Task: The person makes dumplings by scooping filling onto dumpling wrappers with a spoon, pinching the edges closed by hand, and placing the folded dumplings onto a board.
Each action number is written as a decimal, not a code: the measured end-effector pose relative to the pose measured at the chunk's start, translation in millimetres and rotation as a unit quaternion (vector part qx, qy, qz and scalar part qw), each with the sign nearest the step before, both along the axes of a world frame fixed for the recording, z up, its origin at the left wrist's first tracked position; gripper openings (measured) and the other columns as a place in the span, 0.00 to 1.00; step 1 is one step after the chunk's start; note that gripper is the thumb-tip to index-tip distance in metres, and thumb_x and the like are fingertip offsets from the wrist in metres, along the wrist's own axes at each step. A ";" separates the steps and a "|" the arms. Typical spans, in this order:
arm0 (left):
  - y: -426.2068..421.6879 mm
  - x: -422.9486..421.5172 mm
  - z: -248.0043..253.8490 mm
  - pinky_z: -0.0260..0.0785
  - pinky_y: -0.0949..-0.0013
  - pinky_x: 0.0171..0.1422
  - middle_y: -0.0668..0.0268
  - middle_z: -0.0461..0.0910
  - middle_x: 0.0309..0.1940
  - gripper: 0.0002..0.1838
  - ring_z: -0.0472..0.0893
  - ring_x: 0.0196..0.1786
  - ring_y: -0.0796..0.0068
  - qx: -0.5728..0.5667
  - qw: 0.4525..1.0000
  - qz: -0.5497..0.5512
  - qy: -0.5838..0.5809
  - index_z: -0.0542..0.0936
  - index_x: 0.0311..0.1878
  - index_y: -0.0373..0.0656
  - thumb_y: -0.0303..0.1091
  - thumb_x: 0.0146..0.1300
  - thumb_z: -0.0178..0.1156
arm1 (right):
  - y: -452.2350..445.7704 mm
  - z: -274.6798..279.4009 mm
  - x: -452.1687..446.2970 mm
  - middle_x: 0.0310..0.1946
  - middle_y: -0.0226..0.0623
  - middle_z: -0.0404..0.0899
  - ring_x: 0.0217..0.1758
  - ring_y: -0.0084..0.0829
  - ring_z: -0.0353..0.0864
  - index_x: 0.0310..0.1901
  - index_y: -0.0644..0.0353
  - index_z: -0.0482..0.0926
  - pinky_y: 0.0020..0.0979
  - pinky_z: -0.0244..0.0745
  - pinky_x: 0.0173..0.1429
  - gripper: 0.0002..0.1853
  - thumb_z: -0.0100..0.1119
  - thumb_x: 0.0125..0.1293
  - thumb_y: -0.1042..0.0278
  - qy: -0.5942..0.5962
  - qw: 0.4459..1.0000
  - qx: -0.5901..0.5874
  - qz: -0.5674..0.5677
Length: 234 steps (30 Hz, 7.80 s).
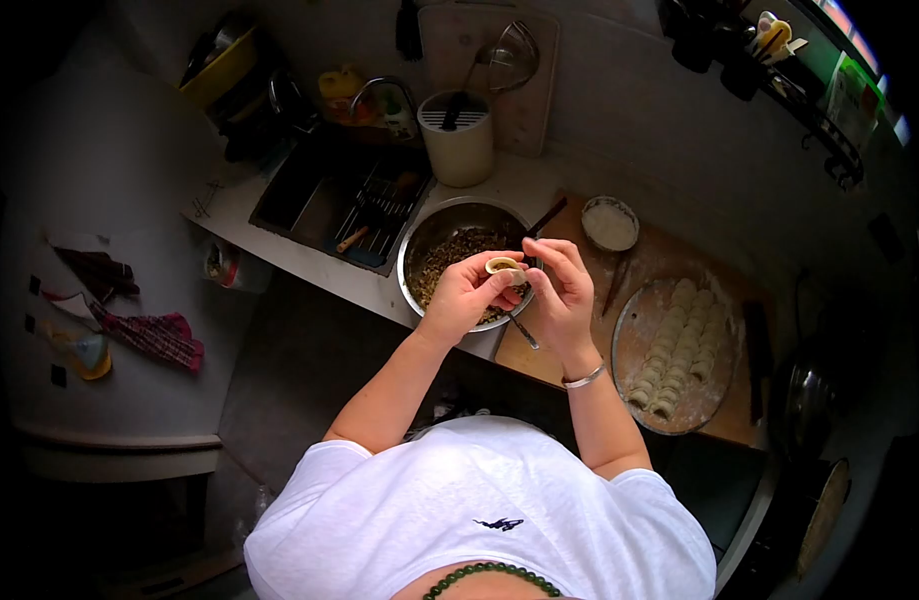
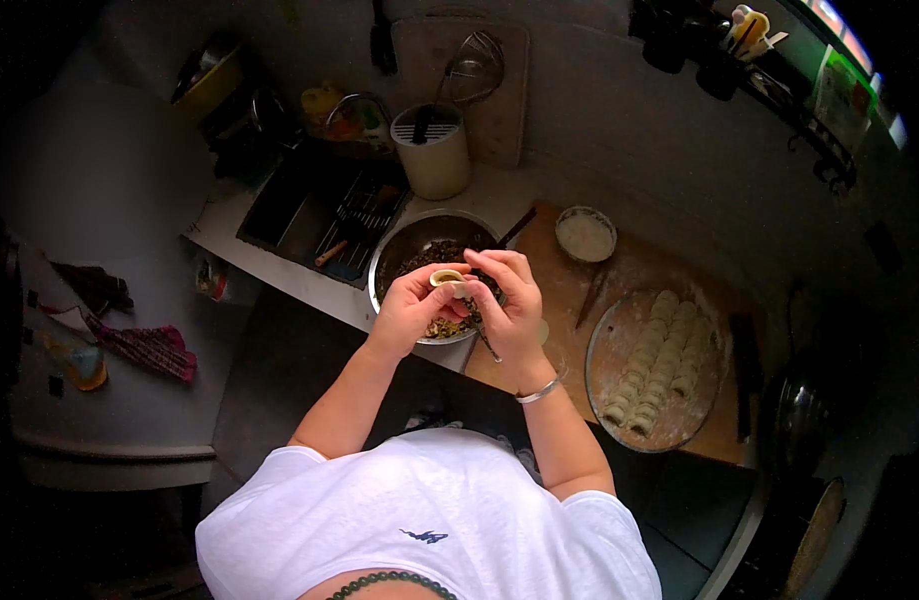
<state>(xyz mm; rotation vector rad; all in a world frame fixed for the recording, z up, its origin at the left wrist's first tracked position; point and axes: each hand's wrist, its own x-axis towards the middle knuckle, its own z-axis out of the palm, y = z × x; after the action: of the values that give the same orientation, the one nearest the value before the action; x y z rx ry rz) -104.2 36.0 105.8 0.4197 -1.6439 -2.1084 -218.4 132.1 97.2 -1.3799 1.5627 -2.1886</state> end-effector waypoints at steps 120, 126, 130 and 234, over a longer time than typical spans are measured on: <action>121.5 -107.4 -45.9 0.75 0.76 0.45 0.65 0.82 0.38 0.11 0.80 0.38 0.79 0.155 0.985 0.061 0.045 0.79 0.45 0.35 0.28 0.61 0.61 | 114.0 -30.7 -81.7 0.25 0.35 0.76 0.27 0.23 0.73 0.29 0.68 0.77 0.23 0.68 0.33 0.06 0.58 0.60 0.75 -0.069 0.977 0.070 -0.190; 121.2 -106.2 -45.4 0.75 0.76 0.45 0.65 0.82 0.39 0.13 0.80 0.38 0.79 0.112 0.993 0.016 0.034 0.79 0.46 0.34 0.29 0.60 0.62 | 125.0 -31.8 -85.5 0.26 0.36 0.77 0.28 0.24 0.74 0.31 0.68 0.78 0.24 0.68 0.34 0.06 0.57 0.61 0.74 -0.053 0.973 0.147 -0.169; 114.4 -104.9 -45.9 0.75 0.76 0.44 0.64 0.82 0.37 0.13 0.80 0.37 0.79 0.069 0.997 -0.020 0.001 0.79 0.46 0.33 0.28 0.59 0.63 | 127.5 -33.5 -89.5 0.27 0.34 0.77 0.28 0.22 0.74 0.31 0.68 0.79 0.23 0.68 0.33 0.06 0.58 0.60 0.74 -0.083 0.983 0.103 -0.128; 178.8 -64.9 -164.3 0.69 0.77 0.43 0.65 0.77 0.45 0.18 0.77 0.38 0.80 0.054 0.957 -0.134 -0.253 0.69 0.60 0.39 0.32 0.68 0.51 | 366.2 -148.7 -166.7 0.41 0.46 0.70 0.44 0.47 0.72 0.45 0.60 0.75 0.43 0.69 0.47 0.20 0.64 0.47 0.75 0.163 0.776 0.445 -0.416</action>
<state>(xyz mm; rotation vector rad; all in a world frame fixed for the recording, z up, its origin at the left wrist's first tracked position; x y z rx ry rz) -169.1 214.8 -58.5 0.8761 -1.9572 -2.4413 -385.1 498.3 -51.4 -0.7939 3.1761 -0.9688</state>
